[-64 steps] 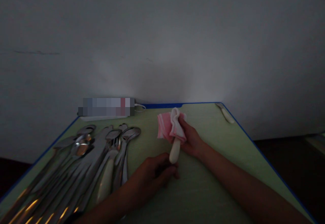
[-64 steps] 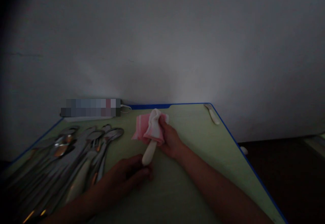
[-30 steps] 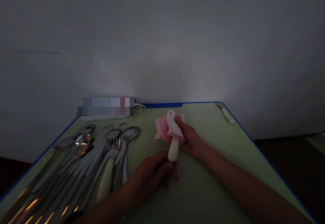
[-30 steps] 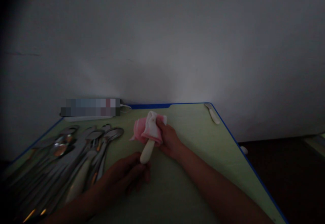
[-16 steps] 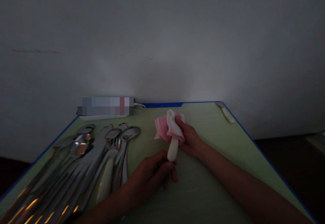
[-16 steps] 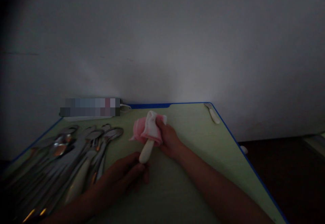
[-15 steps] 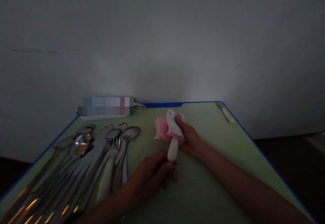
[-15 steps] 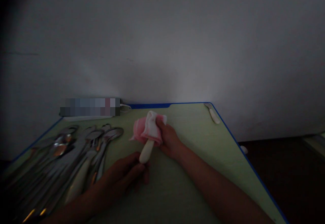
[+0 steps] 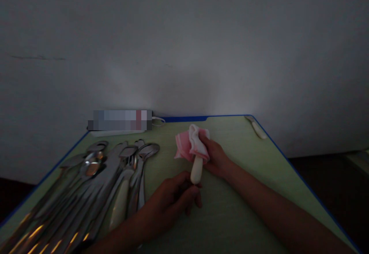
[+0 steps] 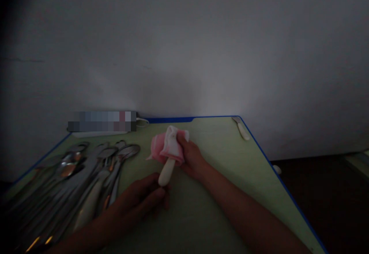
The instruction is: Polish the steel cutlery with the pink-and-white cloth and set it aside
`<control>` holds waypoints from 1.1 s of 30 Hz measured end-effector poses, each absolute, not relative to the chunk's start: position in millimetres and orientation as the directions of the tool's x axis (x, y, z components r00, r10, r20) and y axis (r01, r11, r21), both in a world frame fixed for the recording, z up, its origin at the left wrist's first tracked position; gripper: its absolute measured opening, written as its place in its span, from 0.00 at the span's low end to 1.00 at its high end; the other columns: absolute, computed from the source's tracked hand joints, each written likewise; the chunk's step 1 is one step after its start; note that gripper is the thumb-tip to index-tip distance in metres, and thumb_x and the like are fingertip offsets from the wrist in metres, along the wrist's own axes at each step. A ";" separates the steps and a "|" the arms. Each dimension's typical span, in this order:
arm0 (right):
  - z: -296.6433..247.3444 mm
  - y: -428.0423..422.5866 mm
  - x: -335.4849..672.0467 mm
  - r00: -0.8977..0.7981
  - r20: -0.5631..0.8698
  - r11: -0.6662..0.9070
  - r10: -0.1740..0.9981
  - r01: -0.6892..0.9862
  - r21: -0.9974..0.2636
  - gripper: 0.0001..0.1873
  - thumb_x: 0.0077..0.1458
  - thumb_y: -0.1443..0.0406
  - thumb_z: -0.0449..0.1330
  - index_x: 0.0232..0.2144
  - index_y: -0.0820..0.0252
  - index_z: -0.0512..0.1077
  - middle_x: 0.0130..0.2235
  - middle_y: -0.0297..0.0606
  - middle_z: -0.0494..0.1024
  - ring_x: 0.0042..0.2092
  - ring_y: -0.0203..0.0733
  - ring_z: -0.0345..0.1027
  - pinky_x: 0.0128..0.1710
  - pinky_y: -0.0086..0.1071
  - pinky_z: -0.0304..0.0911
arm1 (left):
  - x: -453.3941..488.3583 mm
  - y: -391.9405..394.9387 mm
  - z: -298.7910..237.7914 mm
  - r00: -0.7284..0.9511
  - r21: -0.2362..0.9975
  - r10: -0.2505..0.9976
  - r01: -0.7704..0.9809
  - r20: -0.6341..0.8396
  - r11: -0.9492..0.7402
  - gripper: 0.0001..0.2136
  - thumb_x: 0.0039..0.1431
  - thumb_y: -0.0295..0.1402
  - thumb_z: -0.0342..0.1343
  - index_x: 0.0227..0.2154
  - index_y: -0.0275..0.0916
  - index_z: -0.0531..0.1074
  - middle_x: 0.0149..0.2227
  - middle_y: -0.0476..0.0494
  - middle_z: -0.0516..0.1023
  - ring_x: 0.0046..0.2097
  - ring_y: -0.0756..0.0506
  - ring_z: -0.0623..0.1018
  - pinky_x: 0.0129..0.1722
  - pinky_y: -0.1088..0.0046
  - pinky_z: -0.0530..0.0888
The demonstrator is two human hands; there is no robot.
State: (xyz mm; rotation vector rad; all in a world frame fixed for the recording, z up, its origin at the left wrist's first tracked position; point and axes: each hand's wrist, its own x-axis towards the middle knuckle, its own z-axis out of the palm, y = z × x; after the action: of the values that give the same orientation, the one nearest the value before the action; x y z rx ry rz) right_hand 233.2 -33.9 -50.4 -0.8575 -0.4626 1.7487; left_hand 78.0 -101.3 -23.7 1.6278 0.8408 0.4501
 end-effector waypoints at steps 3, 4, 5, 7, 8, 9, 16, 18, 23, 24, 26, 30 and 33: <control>-48.7 -33.7 232.7 -0.165 -0.328 -0.351 0.930 -0.660 -0.664 0.17 0.45 0.54 0.61 0.25 0.66 0.70 0.21 0.31 0.71 0.23 0.31 0.61 0.26 0.27 0.57 | 77.6 -101.6 -23.6 0.670 0.961 0.727 0.270 -0.149 -0.052 0.07 0.62 0.36 0.45 0.35 0.38 0.64 0.28 0.52 0.72 0.26 0.53 0.69 0.26 0.80 0.66; -48.4 -33.7 232.7 -0.167 -0.333 -0.356 0.928 -0.657 -0.665 0.18 0.45 0.54 0.62 0.25 0.66 0.70 0.20 0.31 0.70 0.23 0.31 0.61 0.25 0.27 0.56 | 77.4 -101.7 -23.6 0.670 0.962 0.728 0.269 -0.148 -0.052 0.07 0.62 0.36 0.45 0.36 0.38 0.64 0.28 0.52 0.72 0.26 0.53 0.69 0.26 0.80 0.66; -48.4 -33.7 232.7 -0.171 -0.334 -0.361 0.927 -0.653 -0.666 0.18 0.45 0.54 0.61 0.24 0.66 0.70 0.20 0.31 0.70 0.22 0.31 0.60 0.25 0.27 0.56 | 77.2 -101.8 -23.6 0.669 0.961 0.728 0.271 -0.150 -0.051 0.07 0.61 0.35 0.45 0.36 0.38 0.64 0.28 0.52 0.73 0.27 0.53 0.69 0.26 0.80 0.66; -49.1 -33.5 232.8 -0.173 -0.329 -0.359 0.928 -0.652 -0.668 0.18 0.45 0.54 0.61 0.24 0.66 0.70 0.20 0.31 0.70 0.22 0.31 0.60 0.25 0.27 0.56 | 76.7 -102.0 -23.6 0.667 0.957 0.729 0.284 -0.155 -0.056 0.07 0.61 0.35 0.45 0.36 0.38 0.64 0.28 0.52 0.73 0.27 0.53 0.69 0.26 0.80 0.66; -49.7 -33.4 233.0 -0.173 -0.327 -0.357 0.929 -0.654 -0.667 0.18 0.45 0.54 0.61 0.25 0.66 0.70 0.20 0.31 0.70 0.23 0.31 0.60 0.25 0.27 0.56 | 76.5 -102.0 -23.6 0.666 0.955 0.729 0.290 -0.155 -0.062 0.07 0.61 0.35 0.45 0.35 0.38 0.65 0.28 0.52 0.73 0.27 0.53 0.69 0.26 0.80 0.66; -50.4 -33.4 233.1 -0.173 -0.327 -0.357 0.929 -0.654 -0.667 0.18 0.45 0.54 0.62 0.25 0.66 0.70 0.21 0.31 0.70 0.23 0.31 0.61 0.26 0.27 0.56 | 76.4 -102.0 -23.6 0.665 0.952 0.730 0.297 -0.154 -0.069 0.08 0.61 0.36 0.45 0.35 0.38 0.65 0.27 0.52 0.72 0.27 0.53 0.70 0.26 0.80 0.66; -50.2 -33.8 233.1 -0.168 -0.334 -0.359 0.928 -0.646 -0.673 0.18 0.46 0.54 0.61 0.26 0.66 0.70 0.21 0.32 0.71 0.24 0.31 0.61 0.27 0.27 0.57 | 76.9 -101.1 -22.6 0.668 0.952 0.730 0.294 -0.144 -0.081 0.08 0.62 0.36 0.45 0.33 0.37 0.65 0.27 0.52 0.72 0.26 0.54 0.69 0.25 0.81 0.65; -49.3 -34.2 233.0 -0.160 -0.337 -0.356 0.928 -0.648 -0.673 0.18 0.45 0.54 0.61 0.25 0.66 0.70 0.21 0.31 0.70 0.23 0.31 0.61 0.26 0.27 0.57 | 77.2 -100.7 -22.5 0.665 0.946 0.733 0.309 -0.141 -0.099 0.09 0.62 0.36 0.44 0.32 0.37 0.65 0.27 0.52 0.71 0.26 0.54 0.69 0.25 0.81 0.65; -47.5 -35.9 232.8 -0.158 -0.329 -0.351 0.931 -0.635 -0.688 0.19 0.45 0.53 0.61 0.26 0.66 0.70 0.22 0.31 0.71 0.23 0.31 0.61 0.26 0.27 0.57 | 77.8 -99.8 -24.4 0.672 0.939 0.729 0.318 -0.127 -0.129 0.11 0.62 0.36 0.43 0.31 0.37 0.66 0.25 0.52 0.70 0.26 0.53 0.69 0.26 0.80 0.65; -47.0 -36.2 232.6 -0.156 -0.325 -0.347 0.933 -0.632 -0.693 0.19 0.45 0.53 0.61 0.27 0.66 0.70 0.21 0.31 0.71 0.23 0.30 0.61 0.26 0.27 0.57 | 77.9 -99.6 -25.1 0.673 0.938 0.729 0.321 -0.129 -0.129 0.11 0.62 0.37 0.43 0.31 0.37 0.67 0.25 0.53 0.70 0.26 0.53 0.69 0.25 0.80 0.65; -45.5 -36.8 232.2 -0.157 -0.318 -0.343 0.935 -0.629 -0.698 0.19 0.44 0.53 0.62 0.26 0.66 0.69 0.21 0.30 0.70 0.23 0.30 0.60 0.25 0.27 0.57 | 77.7 -99.3 -26.3 0.668 0.934 0.731 0.334 -0.138 -0.128 0.11 0.62 0.37 0.43 0.31 0.37 0.67 0.25 0.53 0.69 0.26 0.53 0.69 0.25 0.80 0.65; -42.4 -37.2 231.3 -0.143 -0.320 -0.337 0.937 -0.618 -0.710 0.20 0.42 0.52 0.62 0.24 0.66 0.69 0.20 0.31 0.70 0.22 0.30 0.60 0.24 0.26 0.56 | 77.0 -99.6 -26.3 0.664 0.926 0.732 0.355 -0.153 -0.128 0.12 0.62 0.38 0.43 0.31 0.37 0.67 0.25 0.52 0.70 0.27 0.53 0.70 0.26 0.79 0.65; -42.3 -37.4 231.2 -0.144 -0.312 -0.331 0.939 -0.617 -0.714 0.21 0.41 0.51 0.63 0.25 0.66 0.69 0.20 0.30 0.70 0.23 0.30 0.60 0.24 0.26 0.56 | 77.1 -100.3 -25.0 0.667 0.922 0.730 0.361 -0.151 -0.138 0.12 0.62 0.37 0.44 0.30 0.37 0.67 0.24 0.53 0.70 0.26 0.53 0.69 0.25 0.80 0.64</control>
State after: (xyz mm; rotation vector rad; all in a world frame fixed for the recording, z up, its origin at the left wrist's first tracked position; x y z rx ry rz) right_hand 231.2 -37.4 -42.3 -0.8915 -0.5125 1.7257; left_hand 77.1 -100.3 -25.0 1.7460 0.8812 0.4053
